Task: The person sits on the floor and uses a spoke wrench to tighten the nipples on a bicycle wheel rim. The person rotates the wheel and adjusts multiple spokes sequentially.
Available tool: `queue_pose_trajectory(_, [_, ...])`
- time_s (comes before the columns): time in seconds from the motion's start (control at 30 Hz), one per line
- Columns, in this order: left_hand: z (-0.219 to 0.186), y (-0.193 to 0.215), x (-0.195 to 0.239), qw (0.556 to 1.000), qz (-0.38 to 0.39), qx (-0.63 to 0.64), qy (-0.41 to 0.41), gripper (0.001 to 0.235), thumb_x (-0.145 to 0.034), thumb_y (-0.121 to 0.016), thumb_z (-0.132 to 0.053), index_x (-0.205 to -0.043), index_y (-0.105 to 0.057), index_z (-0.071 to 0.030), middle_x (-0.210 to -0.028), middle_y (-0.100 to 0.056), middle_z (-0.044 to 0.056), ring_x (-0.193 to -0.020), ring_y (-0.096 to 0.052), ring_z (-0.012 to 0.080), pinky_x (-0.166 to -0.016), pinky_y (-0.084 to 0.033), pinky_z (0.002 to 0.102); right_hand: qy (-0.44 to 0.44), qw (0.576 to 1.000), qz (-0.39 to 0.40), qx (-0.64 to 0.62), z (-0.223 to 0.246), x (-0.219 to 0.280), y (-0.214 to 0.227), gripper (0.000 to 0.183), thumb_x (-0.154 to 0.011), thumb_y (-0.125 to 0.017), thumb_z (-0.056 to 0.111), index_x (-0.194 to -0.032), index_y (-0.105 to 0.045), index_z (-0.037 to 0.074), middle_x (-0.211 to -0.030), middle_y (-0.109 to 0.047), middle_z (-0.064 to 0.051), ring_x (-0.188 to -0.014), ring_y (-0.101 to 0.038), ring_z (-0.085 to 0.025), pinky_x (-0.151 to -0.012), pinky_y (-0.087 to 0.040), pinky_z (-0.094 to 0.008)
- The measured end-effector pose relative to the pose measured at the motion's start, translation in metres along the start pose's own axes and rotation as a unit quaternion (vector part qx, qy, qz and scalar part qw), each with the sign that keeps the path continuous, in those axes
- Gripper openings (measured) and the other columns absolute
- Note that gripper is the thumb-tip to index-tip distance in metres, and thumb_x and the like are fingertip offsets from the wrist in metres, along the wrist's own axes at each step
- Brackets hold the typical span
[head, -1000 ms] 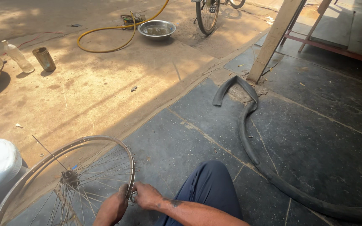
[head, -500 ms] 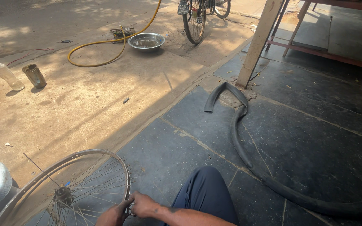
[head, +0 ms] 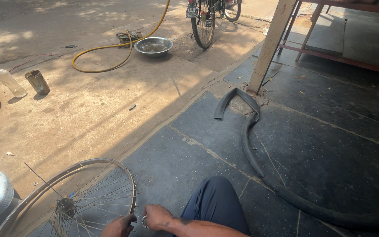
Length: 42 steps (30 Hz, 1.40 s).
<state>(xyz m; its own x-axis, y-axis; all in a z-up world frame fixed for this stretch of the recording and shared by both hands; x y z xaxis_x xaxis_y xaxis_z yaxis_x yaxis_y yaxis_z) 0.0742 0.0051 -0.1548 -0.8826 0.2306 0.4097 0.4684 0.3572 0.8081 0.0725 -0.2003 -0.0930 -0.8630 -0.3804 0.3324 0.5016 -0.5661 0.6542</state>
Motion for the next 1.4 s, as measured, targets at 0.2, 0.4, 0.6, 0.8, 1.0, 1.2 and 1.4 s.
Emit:
queue_pose_trajectory(0.2, [-0.003, 0.002, 0.006, 0.998, -0.044, 0.013, -0.041, 0.057, -0.088, -0.070, -0.018, -0.140, -0.051, -0.031, -0.110, -0.074, 0.016, -0.110, -0.072, 0.0332, -0.095, -0.056, 0.046, -0.022, 0.980, 0.057, -0.192, -0.012, -0.018, -0.027, 0.026, -0.097, -0.060, 0.010, -0.120, -0.065, -0.001, -0.097, -0.072, -0.020, -0.079, -0.072, -0.029, -0.069, -0.059, -0.040])
queue_pose_trajectory(0.4, [-0.007, 0.007, 0.008, 0.989, -0.103, 0.050, -0.088, 0.069, -0.087, -0.055, -0.005, -0.150, -0.043, -0.031, -0.108, -0.076, 0.019, -0.106, -0.075, 0.0346, -0.092, -0.058, 0.046, -0.018, 0.919, 0.105, -0.381, -0.022, -0.035, -0.045, 0.025, -0.103, -0.060, 0.006, -0.127, -0.059, -0.002, -0.095, -0.071, -0.012, -0.073, -0.071, -0.020, -0.060, -0.059, -0.031])
queue_pose_trajectory(0.6, [-0.008, 0.007, 0.004, 0.997, -0.061, 0.020, -0.040, 0.044, -0.092, -0.062, -0.016, -0.133, -0.061, -0.030, -0.111, -0.077, 0.013, -0.110, -0.075, 0.0300, -0.095, -0.059, 0.043, -0.134, 0.872, 0.176, -0.437, -0.043, -0.050, -0.052, 0.021, -0.105, -0.061, 0.012, -0.123, -0.060, 0.001, -0.092, -0.070, -0.009, -0.069, -0.069, -0.017, -0.058, -0.060, -0.032])
queue_pose_trajectory(0.8, [-0.006, 0.006, 0.007, 0.999, -0.042, 0.016, -0.015, 0.041, -0.087, -0.070, -0.018, -0.126, -0.064, -0.030, -0.113, -0.076, 0.010, -0.115, -0.072, 0.0278, -0.099, -0.056, 0.042, -0.072, 0.935, 0.116, -0.327, -0.047, -0.054, -0.061, 0.018, -0.103, -0.064, 0.012, -0.116, -0.067, 0.000, -0.088, -0.068, -0.009, -0.061, -0.064, -0.013, -0.052, -0.055, -0.031])
queue_pose_trajectory(1.0, [-0.007, 0.003, 0.006, 0.999, -0.042, 0.015, -0.012, 0.039, -0.087, -0.071, -0.020, -0.125, -0.065, -0.030, -0.111, -0.076, 0.010, -0.113, -0.072, 0.0282, -0.098, -0.057, 0.043, -0.131, 0.908, 0.134, -0.375, -0.036, -0.039, -0.047, 0.019, -0.099, -0.066, 0.013, -0.114, -0.067, 0.001, -0.087, -0.068, -0.010, -0.060, -0.063, -0.016, -0.053, -0.055, -0.035])
queue_pose_trajectory(1.2, [-0.007, 0.005, 0.008, 0.999, -0.048, 0.021, -0.009, 0.058, -0.081, -0.075, -0.021, -0.135, -0.060, -0.036, -0.111, -0.075, 0.012, -0.112, -0.072, 0.0292, -0.099, -0.056, 0.043, 0.140, 0.988, -0.056, -0.014, 0.014, 0.012, -0.007, 0.024, -0.096, -0.065, 0.010, -0.116, -0.057, -0.002, -0.101, -0.067, -0.023, -0.099, -0.066, -0.042, -0.087, -0.051, -0.050])
queue_pose_trajectory(1.4, [-0.015, 0.011, 0.016, 0.998, -0.052, 0.019, -0.017, 0.057, -0.080, -0.079, -0.027, -0.133, -0.060, -0.034, -0.111, -0.076, 0.010, -0.110, -0.072, 0.0297, -0.095, -0.057, 0.044, 0.150, 0.988, -0.010, -0.027, 0.034, 0.029, 0.014, 0.035, -0.096, -0.065, 0.012, -0.125, -0.051, 0.000, -0.095, -0.068, -0.021, -0.096, -0.068, -0.039, -0.086, -0.053, -0.049])
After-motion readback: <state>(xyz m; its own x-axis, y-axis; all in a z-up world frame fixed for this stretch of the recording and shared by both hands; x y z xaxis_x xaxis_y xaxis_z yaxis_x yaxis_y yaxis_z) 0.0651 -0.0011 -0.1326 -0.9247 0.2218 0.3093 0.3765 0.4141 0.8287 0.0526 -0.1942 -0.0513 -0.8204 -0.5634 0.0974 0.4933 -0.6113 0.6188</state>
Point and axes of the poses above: each hand's wrist, its own x-axis away from the middle knuckle, its own y-axis out of the back of the hand, z = x × y, the point moved 3 cm from there along -x, towards the middle knuckle
